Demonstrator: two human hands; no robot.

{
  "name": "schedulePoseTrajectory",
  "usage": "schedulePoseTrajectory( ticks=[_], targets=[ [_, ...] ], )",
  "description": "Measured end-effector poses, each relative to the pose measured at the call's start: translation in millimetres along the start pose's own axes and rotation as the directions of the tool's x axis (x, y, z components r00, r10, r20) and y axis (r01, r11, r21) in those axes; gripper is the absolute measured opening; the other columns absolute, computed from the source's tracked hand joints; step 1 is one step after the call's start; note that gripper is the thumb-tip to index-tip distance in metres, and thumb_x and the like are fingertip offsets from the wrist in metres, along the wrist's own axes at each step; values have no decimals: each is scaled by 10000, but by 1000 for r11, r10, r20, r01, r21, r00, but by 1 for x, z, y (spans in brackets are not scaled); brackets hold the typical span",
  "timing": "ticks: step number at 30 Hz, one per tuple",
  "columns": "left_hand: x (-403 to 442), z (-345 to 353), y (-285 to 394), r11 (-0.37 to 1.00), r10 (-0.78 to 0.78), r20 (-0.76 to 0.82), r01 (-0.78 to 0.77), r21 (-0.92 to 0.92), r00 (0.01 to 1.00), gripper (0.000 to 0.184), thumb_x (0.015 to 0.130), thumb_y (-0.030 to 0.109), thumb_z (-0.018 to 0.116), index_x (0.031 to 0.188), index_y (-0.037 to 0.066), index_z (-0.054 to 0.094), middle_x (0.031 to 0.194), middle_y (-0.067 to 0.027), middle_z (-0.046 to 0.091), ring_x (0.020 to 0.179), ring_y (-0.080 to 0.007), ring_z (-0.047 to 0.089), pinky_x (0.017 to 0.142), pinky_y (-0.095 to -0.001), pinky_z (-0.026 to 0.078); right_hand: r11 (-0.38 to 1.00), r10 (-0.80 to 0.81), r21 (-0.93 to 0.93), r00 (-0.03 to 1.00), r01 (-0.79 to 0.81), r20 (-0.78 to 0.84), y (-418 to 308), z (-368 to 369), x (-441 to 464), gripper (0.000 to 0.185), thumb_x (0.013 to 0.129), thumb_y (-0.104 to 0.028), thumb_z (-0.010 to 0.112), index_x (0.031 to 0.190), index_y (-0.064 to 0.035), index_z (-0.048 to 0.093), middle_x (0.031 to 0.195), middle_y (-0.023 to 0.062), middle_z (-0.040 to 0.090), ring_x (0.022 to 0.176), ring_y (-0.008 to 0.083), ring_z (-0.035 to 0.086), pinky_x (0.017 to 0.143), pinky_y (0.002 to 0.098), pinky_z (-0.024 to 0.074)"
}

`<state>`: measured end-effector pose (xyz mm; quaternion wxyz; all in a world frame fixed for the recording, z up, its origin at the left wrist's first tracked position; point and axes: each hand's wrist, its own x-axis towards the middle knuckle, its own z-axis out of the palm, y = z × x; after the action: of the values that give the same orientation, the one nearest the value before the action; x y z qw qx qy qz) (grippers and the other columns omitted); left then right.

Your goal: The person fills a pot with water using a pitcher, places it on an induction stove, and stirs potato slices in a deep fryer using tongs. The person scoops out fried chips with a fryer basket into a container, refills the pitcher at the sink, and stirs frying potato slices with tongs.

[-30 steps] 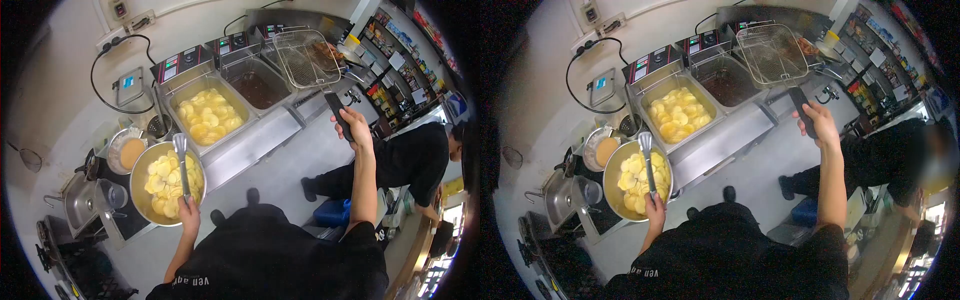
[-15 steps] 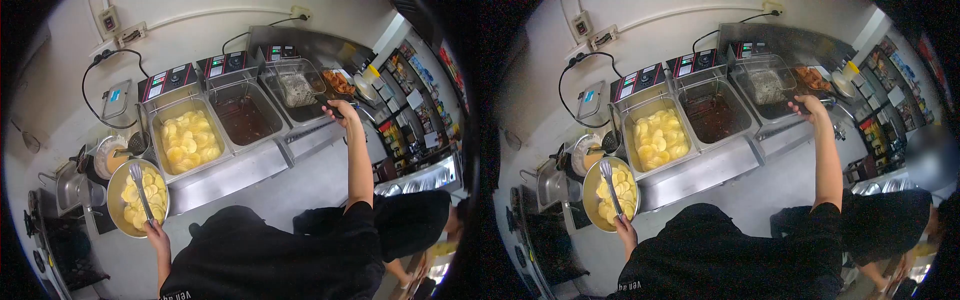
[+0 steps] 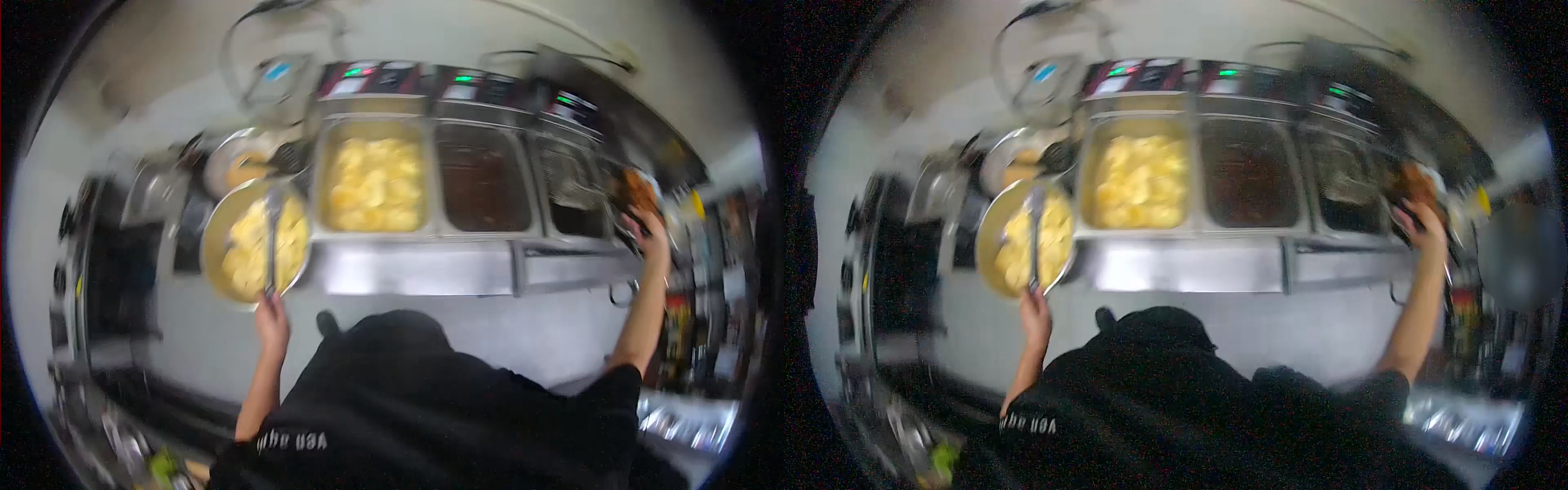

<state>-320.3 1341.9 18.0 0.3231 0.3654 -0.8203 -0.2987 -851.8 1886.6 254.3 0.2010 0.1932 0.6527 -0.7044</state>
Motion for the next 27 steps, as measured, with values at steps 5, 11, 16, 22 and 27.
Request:
schedulePoseTrajectory(
  ticks=[5,11,16,22,27],
  targets=[
    [-4,-8,30,969,-208,63,197,148,976,229,915,226,516,1029,36,456,653,-232,547,584,-408,550,515,-470,398,849,-51,-528,994,-7,-97,11,-17,43,182,840,-307,638,816,-141,566,596,-24,559,398,48,453,320,150,338],
    [-19,-10,25,950,-285,82,270,158,955,238,917,252,508,1024,44,463,694,-245,567,655,-441,566,561,-498,413,350,-312,-928,950,127,12,18,-22,68,342,899,-408,515,795,-85,554,615,28,550,438,127,473,360,250,367],
    [-13,-17,30,950,-299,58,291,109,953,248,927,256,496,959,11,480,628,-193,551,580,-366,565,541,-448,422,-335,-802,-914,440,230,404,23,-46,93,353,916,-308,522,1078,-4,595,1013,153,641,901,262,629,711,328,504],
    [-3,-25,-6,948,-318,128,319,15,939,286,944,288,478,922,3,493,594,-125,530,520,-258,530,512,-386,419,-136,-828,-823,393,551,400,133,153,-46,206,896,-179,565,1018,-30,639,980,142,643,895,254,628,797,362,484],
    [17,-41,-17,954,-279,188,295,-59,942,290,952,291,465,937,2,483,643,-110,555,524,-210,539,516,-350,440,362,-544,-535,639,763,543,256,271,-123,223,902,-210,559,987,-29,656,901,123,665,806,186,623,700,300,474]
  ],
)
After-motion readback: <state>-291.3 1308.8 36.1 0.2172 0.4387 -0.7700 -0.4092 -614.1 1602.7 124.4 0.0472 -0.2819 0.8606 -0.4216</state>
